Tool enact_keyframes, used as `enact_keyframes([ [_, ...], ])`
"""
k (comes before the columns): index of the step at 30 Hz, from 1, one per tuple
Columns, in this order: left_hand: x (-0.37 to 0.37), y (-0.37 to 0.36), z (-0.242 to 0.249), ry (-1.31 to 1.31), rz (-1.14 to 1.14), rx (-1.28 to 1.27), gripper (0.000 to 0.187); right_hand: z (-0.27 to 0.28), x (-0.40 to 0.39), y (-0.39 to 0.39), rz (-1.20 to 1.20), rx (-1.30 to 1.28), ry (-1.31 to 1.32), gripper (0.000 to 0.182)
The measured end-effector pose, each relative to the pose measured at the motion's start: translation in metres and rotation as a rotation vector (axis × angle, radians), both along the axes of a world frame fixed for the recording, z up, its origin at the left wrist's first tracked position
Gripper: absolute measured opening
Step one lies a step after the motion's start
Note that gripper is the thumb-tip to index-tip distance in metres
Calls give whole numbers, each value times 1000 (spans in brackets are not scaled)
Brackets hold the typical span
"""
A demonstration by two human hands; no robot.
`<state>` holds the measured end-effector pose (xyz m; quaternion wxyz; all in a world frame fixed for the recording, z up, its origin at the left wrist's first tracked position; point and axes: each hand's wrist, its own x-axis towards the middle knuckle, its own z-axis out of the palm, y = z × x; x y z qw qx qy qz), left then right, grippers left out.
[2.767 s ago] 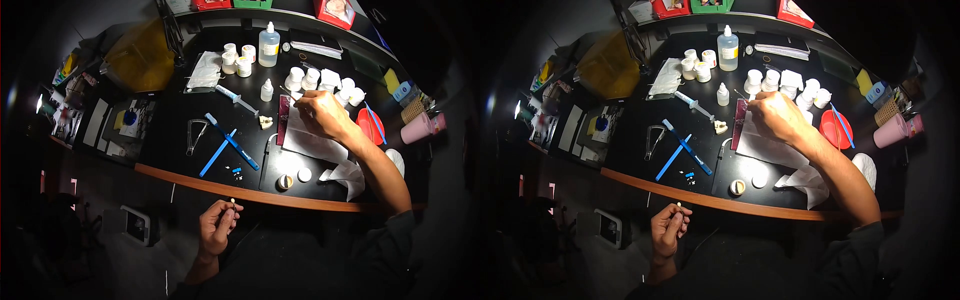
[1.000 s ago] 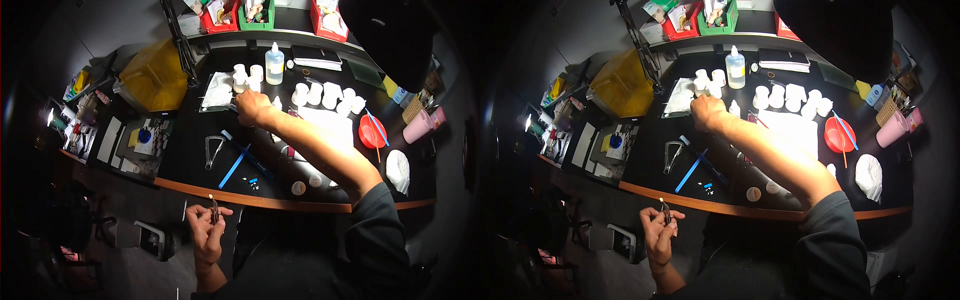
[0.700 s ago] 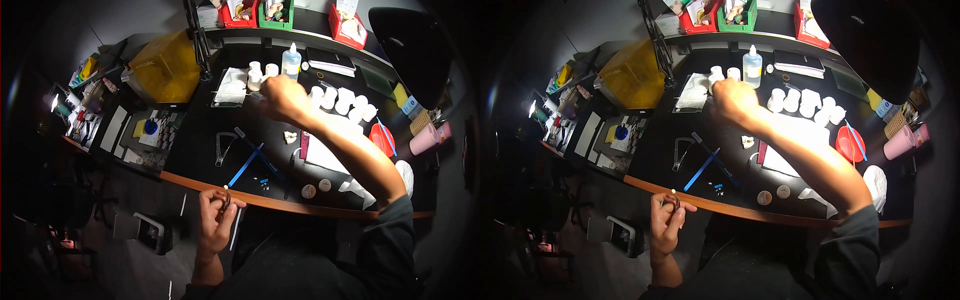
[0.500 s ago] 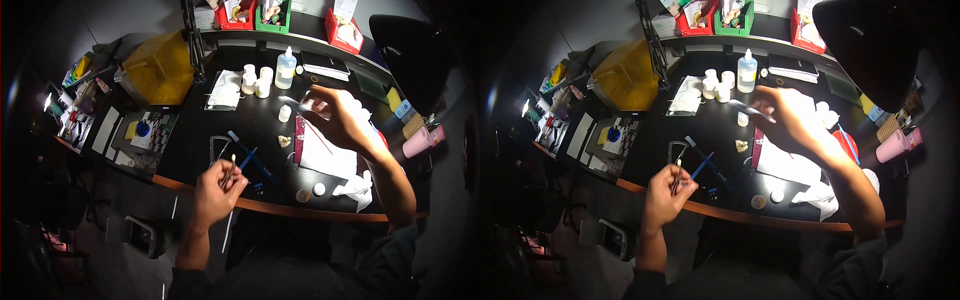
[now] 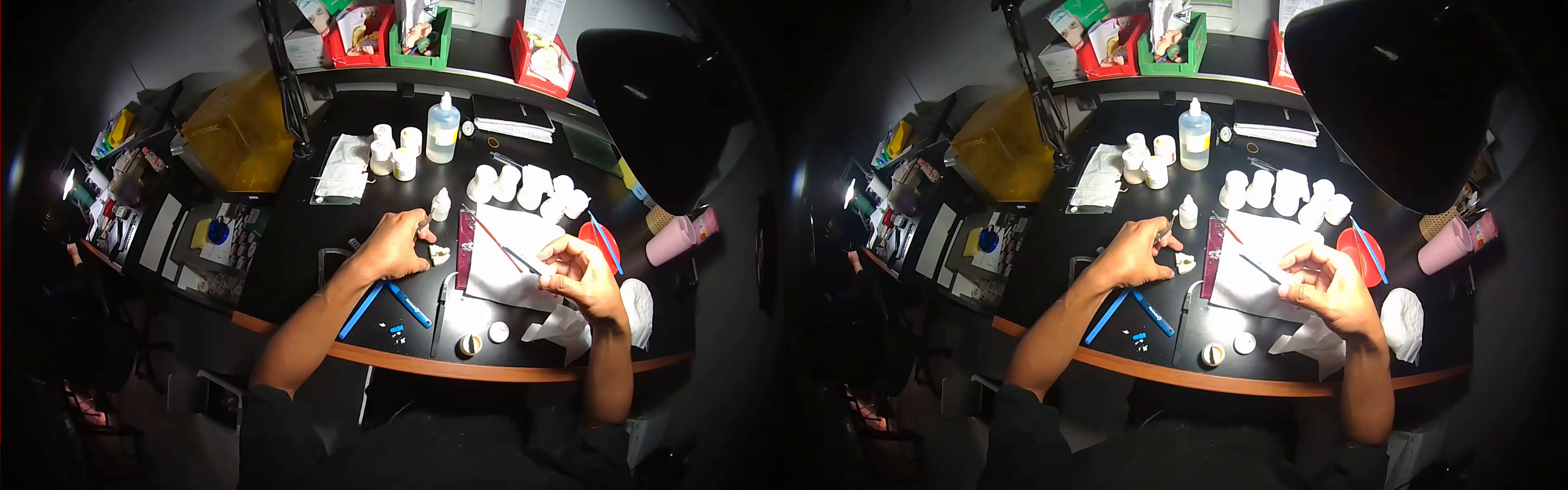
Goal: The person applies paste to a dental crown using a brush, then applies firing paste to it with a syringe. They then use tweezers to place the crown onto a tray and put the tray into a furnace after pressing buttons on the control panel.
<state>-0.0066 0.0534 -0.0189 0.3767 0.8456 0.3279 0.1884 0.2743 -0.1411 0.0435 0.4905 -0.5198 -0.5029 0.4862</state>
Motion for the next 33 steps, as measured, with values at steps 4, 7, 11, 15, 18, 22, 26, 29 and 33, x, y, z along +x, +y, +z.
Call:
enact_keyframes([
  [4,1,-2,-3,-22,5,10,53,-10,-11,6,-54,-1,-82,28],
  [7,3,-4,1,11,29,0,54,-19,-26,10,-147,-27,-137,24],
  [11,3,-11,-2,-11,41,10,51,-32,-44,10,-233,-15,-237,19],
  [15,3,-18,-6,-54,80,62,45,-48,-59,19,-268,214,-537,16],
  [18,3,-22,-6,-48,112,61,44,-54,-66,24,-253,288,-618,16],
  [22,2,-22,-11,-67,103,72,42,-55,-73,27,-253,301,-624,17],
  [26,2,-23,-10,-77,94,70,40,-55,-75,28,-268,284,-638,20],
  [29,2,-23,-9,-56,96,53,40,-53,-76,28,-275,246,-647,20],
  [33,2,-23,-7,-31,92,36,40,-54,-74,28,-274,251,-667,19],
])
